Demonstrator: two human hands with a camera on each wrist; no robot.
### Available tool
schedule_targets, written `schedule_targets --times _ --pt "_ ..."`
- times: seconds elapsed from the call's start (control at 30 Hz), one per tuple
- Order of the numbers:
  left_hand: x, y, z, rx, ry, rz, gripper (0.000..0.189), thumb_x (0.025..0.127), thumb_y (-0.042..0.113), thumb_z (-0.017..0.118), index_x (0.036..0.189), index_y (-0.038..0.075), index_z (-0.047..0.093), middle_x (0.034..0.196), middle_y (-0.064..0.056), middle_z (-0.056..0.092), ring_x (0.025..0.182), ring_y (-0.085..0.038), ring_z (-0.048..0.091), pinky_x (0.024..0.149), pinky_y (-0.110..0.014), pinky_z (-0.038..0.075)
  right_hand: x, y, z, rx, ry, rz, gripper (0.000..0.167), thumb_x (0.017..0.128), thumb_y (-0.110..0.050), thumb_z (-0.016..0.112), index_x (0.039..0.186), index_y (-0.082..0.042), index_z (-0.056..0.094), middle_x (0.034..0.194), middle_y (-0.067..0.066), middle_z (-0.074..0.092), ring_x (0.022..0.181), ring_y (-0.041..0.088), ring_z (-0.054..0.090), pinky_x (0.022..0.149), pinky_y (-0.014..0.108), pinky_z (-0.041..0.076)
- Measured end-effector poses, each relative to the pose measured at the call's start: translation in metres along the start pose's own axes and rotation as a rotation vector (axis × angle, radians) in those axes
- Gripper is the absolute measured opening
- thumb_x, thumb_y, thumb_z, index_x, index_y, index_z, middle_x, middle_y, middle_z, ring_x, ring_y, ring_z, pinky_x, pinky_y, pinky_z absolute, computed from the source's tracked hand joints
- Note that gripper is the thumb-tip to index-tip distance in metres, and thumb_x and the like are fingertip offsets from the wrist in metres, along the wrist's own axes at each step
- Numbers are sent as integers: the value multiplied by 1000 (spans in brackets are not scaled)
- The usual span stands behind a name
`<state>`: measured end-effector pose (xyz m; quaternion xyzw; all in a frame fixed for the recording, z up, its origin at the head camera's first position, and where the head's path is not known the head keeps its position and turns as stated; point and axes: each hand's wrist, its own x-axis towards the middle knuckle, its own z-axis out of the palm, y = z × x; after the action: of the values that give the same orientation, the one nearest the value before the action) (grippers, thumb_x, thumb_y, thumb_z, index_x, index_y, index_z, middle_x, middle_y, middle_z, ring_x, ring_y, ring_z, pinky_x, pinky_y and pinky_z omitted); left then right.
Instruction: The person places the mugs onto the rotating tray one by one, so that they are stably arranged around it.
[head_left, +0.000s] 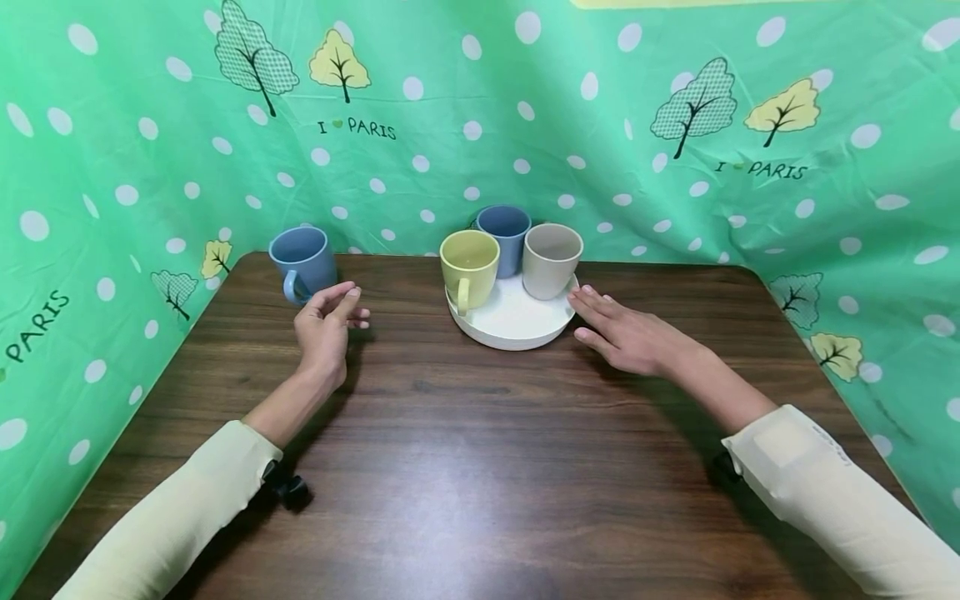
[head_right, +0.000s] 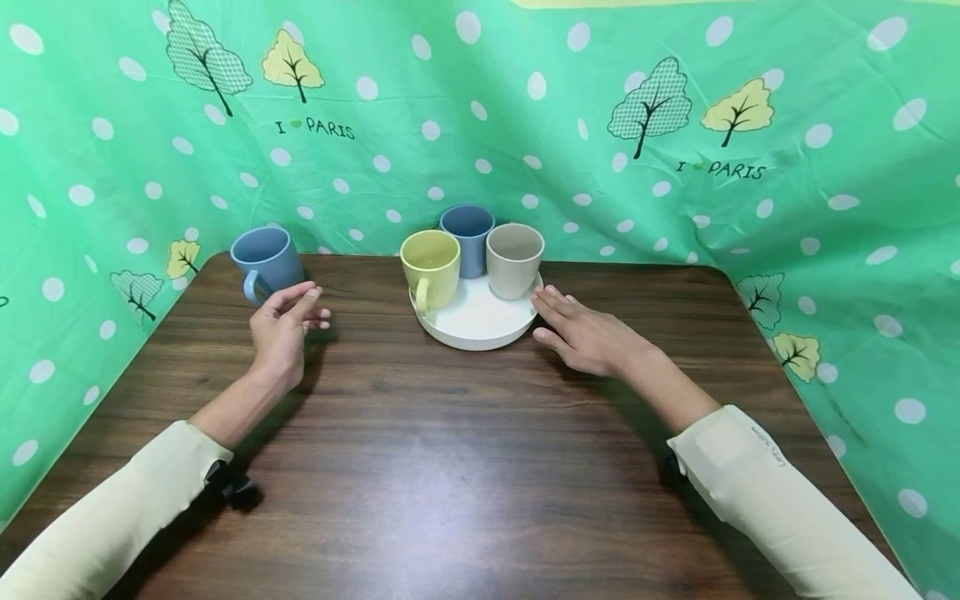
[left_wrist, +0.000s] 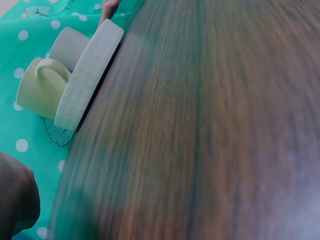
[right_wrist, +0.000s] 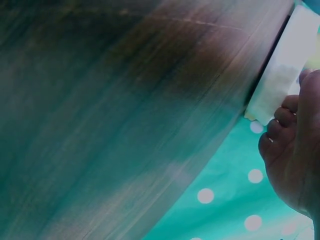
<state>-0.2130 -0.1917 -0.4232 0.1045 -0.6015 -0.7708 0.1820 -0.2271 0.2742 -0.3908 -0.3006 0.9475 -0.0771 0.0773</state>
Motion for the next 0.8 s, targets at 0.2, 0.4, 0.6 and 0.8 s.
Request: schedule_targets --times 0.2,0.4,0.6,0.8 --pt "3 4 -7 -16 25 4 4 108 12 78 110 16 79 99 2 76 67 -7 76 64 -21 64 -1 -2 0 -5 1 -5 69 123 -43 43 180 -7 24 190 16 20 177 40 18 143 62 23" --pt "6 9 -14 -34 42 13 9 108 10 78 116 7 78 97 1 74 66 -7 75 62 -21 63 -1 -3 -1 -10 2 -12 69 123 -43 43 179 -7 25 189 17 21 177 41 19 143 62 24" --pt "9 12 -24 -44 66 18 25 108 7 76 129 -7 71 96 1 72 64 -7 74 61 -20 63 -2 -7 0 -10 -13 -6 69 124 -44 41 180 -8 24 190 16 19 177 39 17 143 62 23" --pt "12 15 -31 -55 89 20 15 108 4 75 122 -1 73 96 0 70 64 -7 73 60 -20 62 -4 -8 1 -13 -9 -5 69 124 -43 42 180 -7 24 189 16 19 177 40 18 143 62 24"
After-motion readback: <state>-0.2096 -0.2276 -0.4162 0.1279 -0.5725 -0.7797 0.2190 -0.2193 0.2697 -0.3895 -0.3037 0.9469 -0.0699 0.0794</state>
